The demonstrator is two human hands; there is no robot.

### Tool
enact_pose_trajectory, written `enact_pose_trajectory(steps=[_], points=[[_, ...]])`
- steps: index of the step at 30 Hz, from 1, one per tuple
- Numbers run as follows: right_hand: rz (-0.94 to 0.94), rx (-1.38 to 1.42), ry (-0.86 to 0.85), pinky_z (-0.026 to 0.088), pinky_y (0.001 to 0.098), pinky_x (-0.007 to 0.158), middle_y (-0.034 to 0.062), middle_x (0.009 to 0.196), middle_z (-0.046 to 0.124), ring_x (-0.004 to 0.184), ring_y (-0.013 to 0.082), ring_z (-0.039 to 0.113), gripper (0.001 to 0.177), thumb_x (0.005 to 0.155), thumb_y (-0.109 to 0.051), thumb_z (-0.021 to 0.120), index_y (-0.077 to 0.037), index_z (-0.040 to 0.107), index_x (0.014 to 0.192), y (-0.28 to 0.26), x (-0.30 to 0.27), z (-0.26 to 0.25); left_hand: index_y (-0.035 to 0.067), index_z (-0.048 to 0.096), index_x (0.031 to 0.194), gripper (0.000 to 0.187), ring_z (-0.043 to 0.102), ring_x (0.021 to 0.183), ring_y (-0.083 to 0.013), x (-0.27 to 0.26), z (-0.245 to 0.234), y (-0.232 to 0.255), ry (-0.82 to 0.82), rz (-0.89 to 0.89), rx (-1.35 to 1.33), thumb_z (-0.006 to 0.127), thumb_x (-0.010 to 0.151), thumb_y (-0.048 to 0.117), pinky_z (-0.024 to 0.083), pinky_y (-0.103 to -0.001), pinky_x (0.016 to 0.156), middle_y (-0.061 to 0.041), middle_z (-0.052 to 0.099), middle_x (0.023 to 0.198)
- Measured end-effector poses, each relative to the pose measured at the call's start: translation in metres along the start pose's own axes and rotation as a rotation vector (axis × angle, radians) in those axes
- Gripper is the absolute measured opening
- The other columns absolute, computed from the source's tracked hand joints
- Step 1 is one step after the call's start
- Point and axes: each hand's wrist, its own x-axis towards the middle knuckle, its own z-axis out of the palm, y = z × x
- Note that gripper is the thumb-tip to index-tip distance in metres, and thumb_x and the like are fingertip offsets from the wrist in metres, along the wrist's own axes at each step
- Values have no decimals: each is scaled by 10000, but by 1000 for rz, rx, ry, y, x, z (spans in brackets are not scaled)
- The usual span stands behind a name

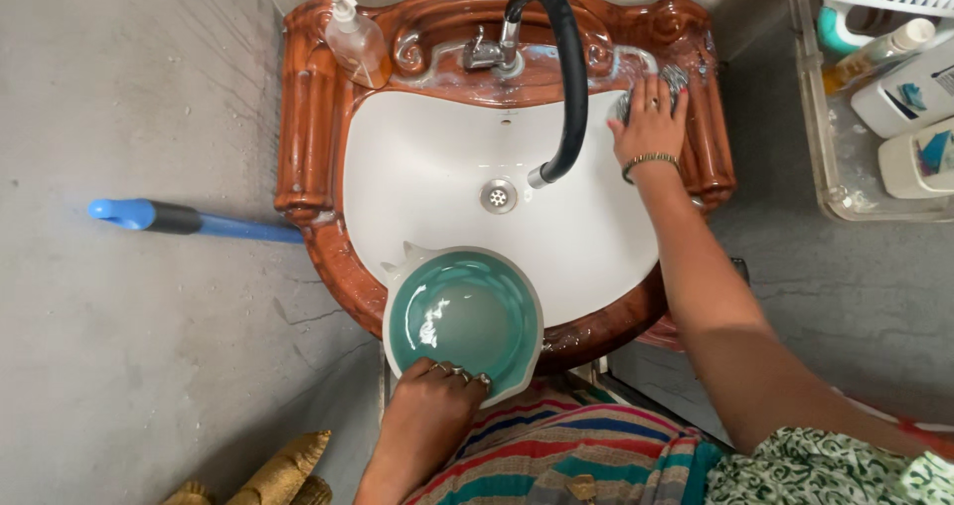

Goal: The person cleans a bathroom sink by hand using a scrubber and soapy water, wiping the basin, faucet, and soap bottle, and rinsing the surfaces with water from a bowl and a mug.

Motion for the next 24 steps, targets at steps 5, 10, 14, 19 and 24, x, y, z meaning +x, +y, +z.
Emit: enact_pose_trajectory(steps=[5,10,14,19,24], points=[[-11,-89,156,-23,514,1207,155,1681,134,1541,284,127,926,1009,-641,374,15,180,1632,0,20,18,130,711,781,67,692,714,-234,2,-7,-2,-41,28,56,655,758,101,507,-370,718,-54,697,691],[-96,13,-87,-44,520,1234,36,1717,115,1561,204,104,795,1009,-606,315,-132,160,1628,20,49,-9,122,732,792,98,705,719,-245,4,-7,1,-16,32,-20,672,716,139,509,-385,706,-66,710,692],[45,-343,-70,-38,562,1234,54,1700,193,1556,203,156,803,1014,-580,381,-87,234,1630,15,-44,-5,133,734,812,91,707,705,-232,5,-11,1,-35,3,17,656,781,97,516,-370,716,-59,706,682],[61,-487,-2,2,578,1219,28,1717,231,1562,188,168,705,993,-398,458,-86,312,1609,35,-160,-3,135,727,802,84,709,713,-228,8,-14,-1,-40,18,24,652,793,97,523,-374,726,-56,704,678],[326,86,61,346,586,1145,254,1669,239,1524,419,263,835,1042,-387,543,57,159,1636,76,-39,-8,138,724,775,62,703,708,-236,7,-13,-1,-56,20,23,666,765,117,526,-377,716,-59,697,665]])
